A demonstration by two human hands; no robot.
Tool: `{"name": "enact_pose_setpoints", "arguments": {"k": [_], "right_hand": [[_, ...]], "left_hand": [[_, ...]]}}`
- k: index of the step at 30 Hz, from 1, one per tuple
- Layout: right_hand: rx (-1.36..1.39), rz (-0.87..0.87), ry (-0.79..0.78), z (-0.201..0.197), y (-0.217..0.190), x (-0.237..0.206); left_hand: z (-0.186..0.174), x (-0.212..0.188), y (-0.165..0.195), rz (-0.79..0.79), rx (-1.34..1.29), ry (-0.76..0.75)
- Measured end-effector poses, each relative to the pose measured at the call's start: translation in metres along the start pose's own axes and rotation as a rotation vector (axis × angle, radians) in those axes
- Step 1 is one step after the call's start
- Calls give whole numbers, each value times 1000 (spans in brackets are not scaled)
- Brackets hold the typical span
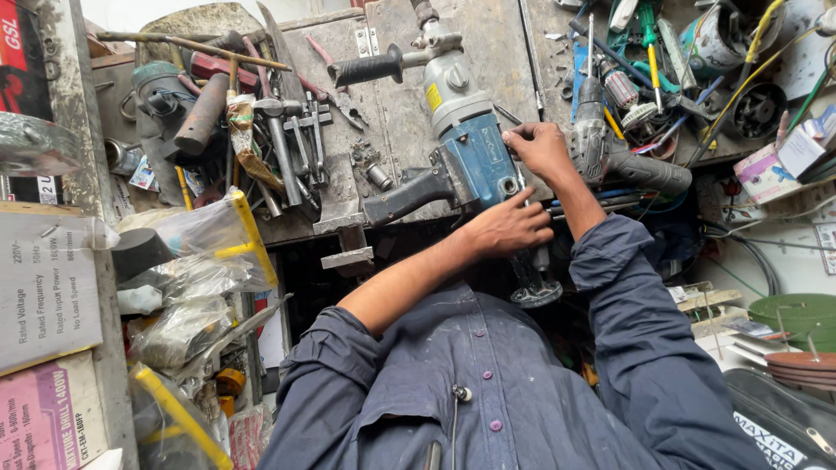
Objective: The person works at a cluttered workbench repairing a blue electric drill. They use a screwdriver to loosen fasteners on the drill body, detach a metal housing and gear components, handle small parts, and press the housing pieces together by hand.
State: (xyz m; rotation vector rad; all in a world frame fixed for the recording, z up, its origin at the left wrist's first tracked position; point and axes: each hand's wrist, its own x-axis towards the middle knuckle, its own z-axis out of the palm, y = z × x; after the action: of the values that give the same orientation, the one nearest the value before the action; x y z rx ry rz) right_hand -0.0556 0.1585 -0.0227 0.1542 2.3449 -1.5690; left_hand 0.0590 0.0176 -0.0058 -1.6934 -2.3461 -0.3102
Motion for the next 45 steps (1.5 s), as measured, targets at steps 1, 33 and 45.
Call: {"name": "enact_pose_setpoints", "arguments": {"k": [1, 33, 45], "right_hand": [[-4, 4, -8, -2, 2, 3], [-99, -109, -187, 73, -104, -55], [500, 166, -14, 64, 10, -189]], "left_hand": [[-6, 0, 1, 19, -1, 21], [-146, -109, 2, -741, -227, 466], [-90, -60, -9, -401, -215, 19]]}}
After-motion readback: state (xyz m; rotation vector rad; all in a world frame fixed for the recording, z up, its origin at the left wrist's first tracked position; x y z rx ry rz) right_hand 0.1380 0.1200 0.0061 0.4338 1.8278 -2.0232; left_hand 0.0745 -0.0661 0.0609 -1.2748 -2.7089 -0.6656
